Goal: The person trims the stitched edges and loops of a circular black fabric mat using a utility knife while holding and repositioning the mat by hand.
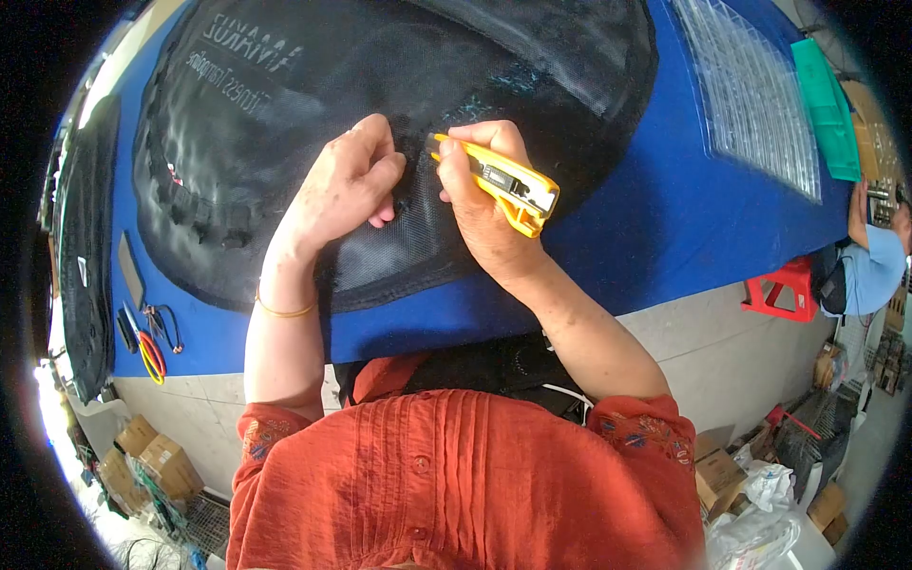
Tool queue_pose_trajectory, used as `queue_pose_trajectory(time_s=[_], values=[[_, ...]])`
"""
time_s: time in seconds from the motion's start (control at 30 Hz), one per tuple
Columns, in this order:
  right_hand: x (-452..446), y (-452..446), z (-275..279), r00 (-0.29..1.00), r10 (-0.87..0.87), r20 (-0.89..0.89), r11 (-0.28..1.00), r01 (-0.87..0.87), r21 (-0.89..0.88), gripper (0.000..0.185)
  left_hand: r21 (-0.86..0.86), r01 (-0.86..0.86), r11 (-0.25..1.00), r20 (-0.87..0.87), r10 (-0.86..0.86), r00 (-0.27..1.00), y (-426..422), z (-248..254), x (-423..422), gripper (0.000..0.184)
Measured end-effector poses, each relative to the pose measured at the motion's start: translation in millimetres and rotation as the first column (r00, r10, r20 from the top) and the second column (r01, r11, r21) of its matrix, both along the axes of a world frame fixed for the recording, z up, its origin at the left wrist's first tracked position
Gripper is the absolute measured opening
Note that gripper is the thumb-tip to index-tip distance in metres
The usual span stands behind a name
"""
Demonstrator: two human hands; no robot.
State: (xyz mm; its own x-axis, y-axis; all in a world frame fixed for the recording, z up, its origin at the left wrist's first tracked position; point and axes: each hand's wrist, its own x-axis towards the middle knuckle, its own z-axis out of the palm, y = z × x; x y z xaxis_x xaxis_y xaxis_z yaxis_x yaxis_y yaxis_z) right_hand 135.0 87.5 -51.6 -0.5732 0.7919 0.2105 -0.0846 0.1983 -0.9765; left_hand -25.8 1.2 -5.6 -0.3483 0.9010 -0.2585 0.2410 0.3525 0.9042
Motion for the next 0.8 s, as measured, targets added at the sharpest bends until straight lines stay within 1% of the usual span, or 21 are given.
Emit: queue_pose_trajectory(time_s=[0.03, 0.07, 0.27, 0.37, 0.47, 0.53, 0.67, 0.73, 0.8], values=[[1.3, -0.2, 5.3, 1.0, 0.015, 0.022, 0.999, -0.013, -0.053, 0.015, -0.002, 0.001, 1.0, -0.008, -0.001, 1.0, -0.1, 0.2, -0.1, 0.018], [1.2, 0.2, 4.3, 1.0, 0.015, 0.021, 0.998, -0.013, -0.054, 0.015, -0.003, 0.001, 1.0, -0.009, -0.001, 1.0, -0.2, -0.1, -0.6, 0.018], [2.2, 1.4, 2.5, 1.0, 0.029, 0.005, 0.999, -0.028, -0.045, 0.014, 0.003, 0.001, 1.0, -0.001, -0.001, 1.0, -0.9, -1.6, -0.6, 0.019], [0.7, 0.2, 1.8, 1.0, 0.001, 0.02, 0.999, -0.001, -0.036, 0.016, 0.006, 0.004, 1.0, 0.003, -0.004, 1.0, -0.9, -1.7, -0.5, 0.019], [0.6, 1.1, 1.2, 1.0, 0.025, -0.011, 0.999, -0.025, -0.047, 0.016, -0.002, 0.004, 1.0, 0.002, -0.004, 1.0, -0.5, -2.1, -0.2, 0.02], [2.4, 1.6, 2.9, 0.999, 0.041, 0.028, 0.997, -0.039, -0.066, 0.016, -0.01, -0.004, 1.0, 0.009, 0.004, 1.0, -0.9, -0.5, 0.7, 0.019], [1.3, 0.1, -0.1, 0.999, 0.041, -0.006, 0.997, -0.041, -0.068, 0.015, -0.02, -0.007, 1.0, 0.006, 0.008, 1.0, -0.4, 1.9, 0.9, 0.019], [-0.1, 0.1, 2.2, 1.0, 0.005, -0.004, 1.0, -0.005, -0.022, 0.014, -0.022, -0.008, 1.0, 0.012, 0.008, 1.0, -0.1, 1.7, 0.6, 0.019], [1.0, 2.0, 3.8, 1.0, 0.02, 0.016, 1.0, -0.019, -0.022, 0.014, -0.025, -0.008, 1.0, 0.012, 0.008, 1.0, -0.6, 1.0, 0.5, 0.019]])
